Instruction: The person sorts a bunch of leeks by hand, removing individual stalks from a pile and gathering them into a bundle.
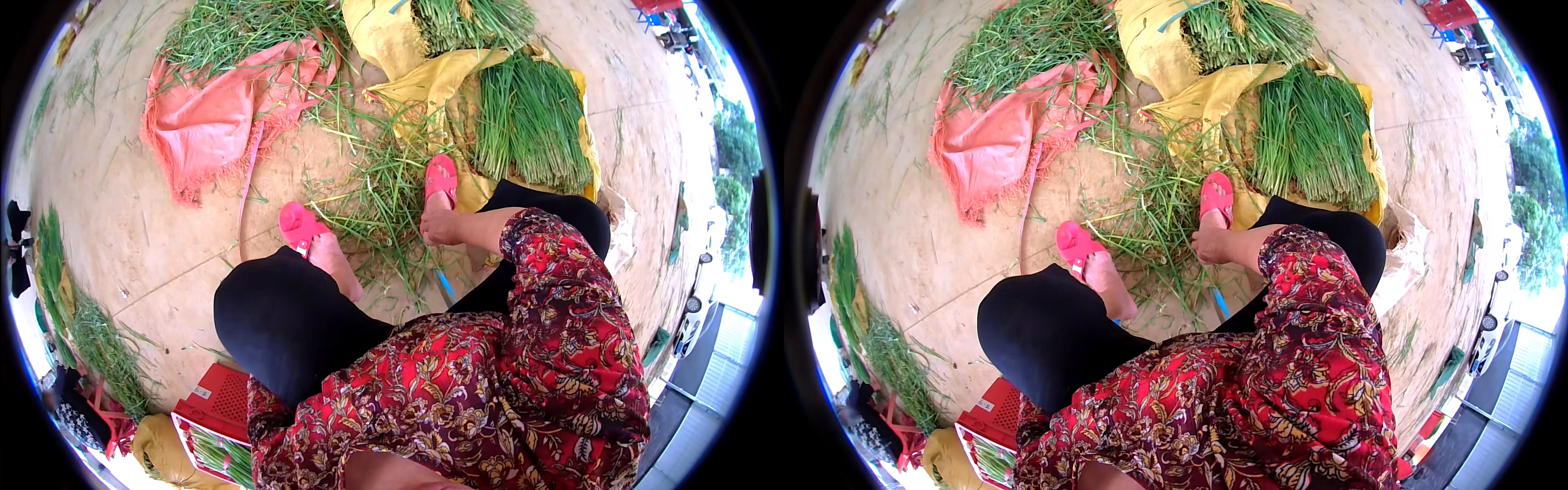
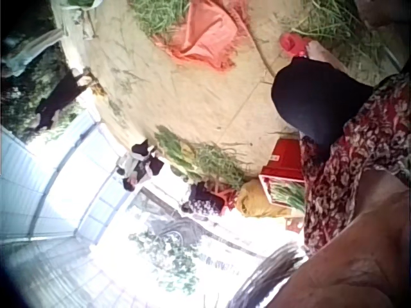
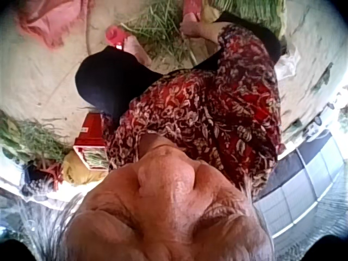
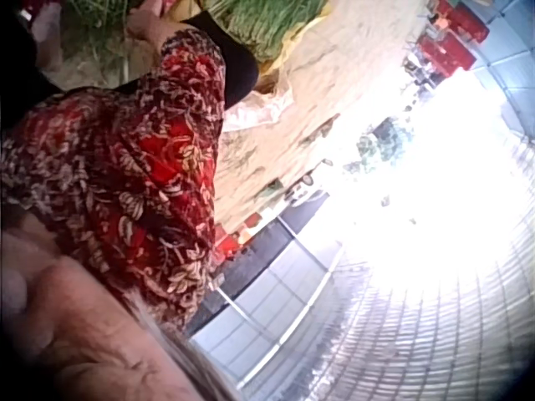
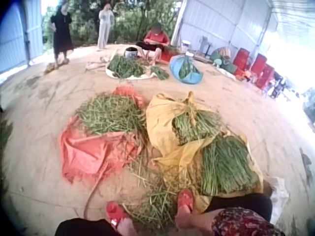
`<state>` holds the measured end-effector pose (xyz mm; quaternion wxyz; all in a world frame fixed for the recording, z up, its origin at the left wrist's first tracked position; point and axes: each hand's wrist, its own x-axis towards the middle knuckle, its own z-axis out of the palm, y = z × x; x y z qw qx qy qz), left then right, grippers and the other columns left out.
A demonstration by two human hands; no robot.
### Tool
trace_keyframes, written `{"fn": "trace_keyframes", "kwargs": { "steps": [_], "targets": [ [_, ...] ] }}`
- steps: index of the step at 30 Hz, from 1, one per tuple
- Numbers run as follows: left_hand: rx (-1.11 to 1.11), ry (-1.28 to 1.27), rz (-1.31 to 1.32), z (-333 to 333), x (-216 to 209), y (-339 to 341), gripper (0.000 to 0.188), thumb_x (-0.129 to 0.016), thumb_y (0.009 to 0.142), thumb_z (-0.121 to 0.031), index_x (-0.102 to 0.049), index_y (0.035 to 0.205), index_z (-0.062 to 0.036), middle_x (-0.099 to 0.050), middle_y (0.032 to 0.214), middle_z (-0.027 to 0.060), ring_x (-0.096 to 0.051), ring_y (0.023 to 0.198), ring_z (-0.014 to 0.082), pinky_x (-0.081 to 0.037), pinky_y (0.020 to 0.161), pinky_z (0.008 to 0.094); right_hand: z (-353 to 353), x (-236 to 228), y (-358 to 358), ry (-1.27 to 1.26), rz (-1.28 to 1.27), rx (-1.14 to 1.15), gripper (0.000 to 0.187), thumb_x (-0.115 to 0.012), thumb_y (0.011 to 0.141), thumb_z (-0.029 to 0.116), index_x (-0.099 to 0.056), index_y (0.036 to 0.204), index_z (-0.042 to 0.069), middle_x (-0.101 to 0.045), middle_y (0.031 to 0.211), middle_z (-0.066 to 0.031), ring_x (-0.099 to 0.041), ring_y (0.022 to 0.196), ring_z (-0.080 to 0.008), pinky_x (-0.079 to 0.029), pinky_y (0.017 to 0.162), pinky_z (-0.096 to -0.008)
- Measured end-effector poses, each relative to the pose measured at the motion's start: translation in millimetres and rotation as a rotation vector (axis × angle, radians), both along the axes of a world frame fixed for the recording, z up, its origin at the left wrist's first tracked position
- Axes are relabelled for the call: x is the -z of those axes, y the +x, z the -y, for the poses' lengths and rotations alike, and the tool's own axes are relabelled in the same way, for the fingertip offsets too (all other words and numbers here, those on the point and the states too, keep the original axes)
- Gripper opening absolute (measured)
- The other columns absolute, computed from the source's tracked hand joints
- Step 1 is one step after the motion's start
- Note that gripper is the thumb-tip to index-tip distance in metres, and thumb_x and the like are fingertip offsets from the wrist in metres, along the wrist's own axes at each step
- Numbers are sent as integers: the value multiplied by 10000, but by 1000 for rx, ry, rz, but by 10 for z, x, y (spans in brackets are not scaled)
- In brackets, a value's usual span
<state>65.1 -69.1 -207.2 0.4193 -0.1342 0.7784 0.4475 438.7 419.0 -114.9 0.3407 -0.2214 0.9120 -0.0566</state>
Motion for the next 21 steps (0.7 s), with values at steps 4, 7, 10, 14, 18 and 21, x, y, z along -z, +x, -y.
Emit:
{"fn": "trace_keyframes", "kwargs": {
  "steps": [4,7,10,14,18,21],
  "targets": [
    [11,18,-2,-32,-113,89,237,-594,923,-116,-586,1131,-4,-650,906,55,-601,754,104,-502,648,226,45,21,46,21,34,-27,144,-673,708,192,-698,813,97,-657,967,-68,-587,974,-256,-473,839,-380],
    [25,44,-4,-105,-220,73,247,-597,924,-124,-582,1139,-1,-649,917,52,-600,762,102,-500,652,224,138,-119,-27,10,285,-11,183,-684,736,200,-679,879,86,-655,971,-91,-593,959,-238,-478,803,-371],
    [48,94,-20,-286,-418,-15,258,-600,926,-131,-578,1146,1,-648,928,50,-598,769,100,-498,657,221,232,-444,-316,-75,700,129,226,-695,765,208,-659,944,76,-654,975,-113,-600,945,-219,-483,767,-362],
    [60,237,-102,-554,-777,-219,273,-605,929,-142,-574,1156,5,-647,943,46,-597,779,97,-496,663,217,124,-761,-846,-753,837,934,461,-723,771,221,-598,1195,89,-624,1141,-150,-593,1032,-213,-486,852,-359],
    [135,423,-293,-1204,-1798,-593,288,-609,931,-152,-569,1166,9,-645,958,43,-595,789,94,-493,670,214,-514,-1560,-1207,-589,-270,781,636,-741,766,152,-501,1349,75,-620,1204,-157,-576,1137,-278,-458,979,-395],
    [302,375,-538,-2012,-3197,-413,279,-578,948,-162,-572,1192,-26,-635,995,9,-580,914,89,-457,771,242,-1336,-2432,-1072,-597,145,1153,482,-708,805,116,-566,1256,24,-639,1149,-147,-627,1027,-222,-515,874,-343]
  ]
}}
